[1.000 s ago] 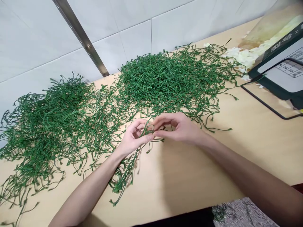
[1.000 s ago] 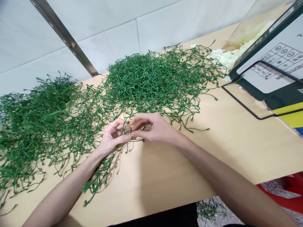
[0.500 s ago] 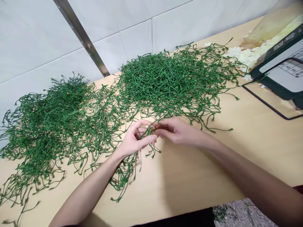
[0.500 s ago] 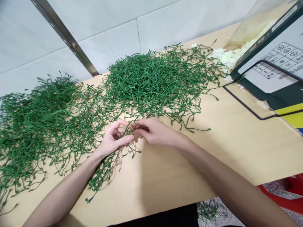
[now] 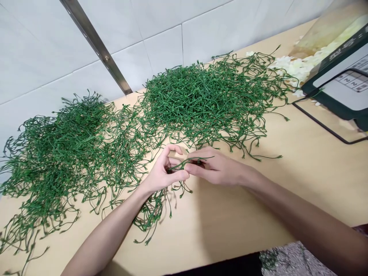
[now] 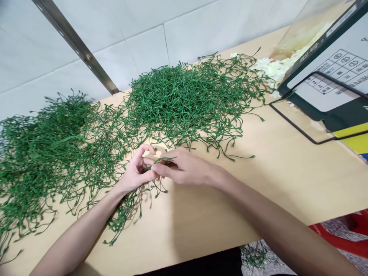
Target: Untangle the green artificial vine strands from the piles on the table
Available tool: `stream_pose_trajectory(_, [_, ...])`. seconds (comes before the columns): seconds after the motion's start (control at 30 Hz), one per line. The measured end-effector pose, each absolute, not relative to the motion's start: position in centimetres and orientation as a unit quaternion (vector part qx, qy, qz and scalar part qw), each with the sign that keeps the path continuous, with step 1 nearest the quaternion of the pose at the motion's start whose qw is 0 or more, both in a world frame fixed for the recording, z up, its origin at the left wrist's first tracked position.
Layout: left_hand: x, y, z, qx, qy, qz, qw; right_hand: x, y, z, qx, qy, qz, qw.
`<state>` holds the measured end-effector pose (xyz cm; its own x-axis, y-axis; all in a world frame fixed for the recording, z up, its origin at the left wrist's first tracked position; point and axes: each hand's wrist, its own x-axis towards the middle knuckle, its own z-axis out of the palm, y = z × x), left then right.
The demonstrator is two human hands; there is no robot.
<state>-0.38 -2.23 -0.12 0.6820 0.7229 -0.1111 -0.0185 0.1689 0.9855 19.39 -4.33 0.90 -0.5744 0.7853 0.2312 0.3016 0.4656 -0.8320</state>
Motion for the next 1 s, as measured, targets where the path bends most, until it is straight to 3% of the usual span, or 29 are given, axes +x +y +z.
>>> stream_pose_trajectory(0.27, [-0.21,-2.14,0.44,0.606,0.299,0.176,0.716,19.22,-4.5,0.91,-0.291,-0.768,0.46,0.337])
stream_pose_trajectory(0.5, [-0.01,-1.82,0.55,0.713,0.316,0.143,0.609,19.34,-4.33,0.48,-0.32,-0.803,0.358,0.353])
stream_pose_trajectory(0.7, [0.05,-1.68,0.75,0.676,0.286,0.143,0.664,19.23,-4.66,0.63,-0.327,-0.83,0.311,0.326])
stream_pose_trajectory(1.0, [-0.47,-1.55,0.21,0.648,0.276,0.132,0.697,19.04,-4.78,0.74,-0.312,-0.81,0.385,0.315])
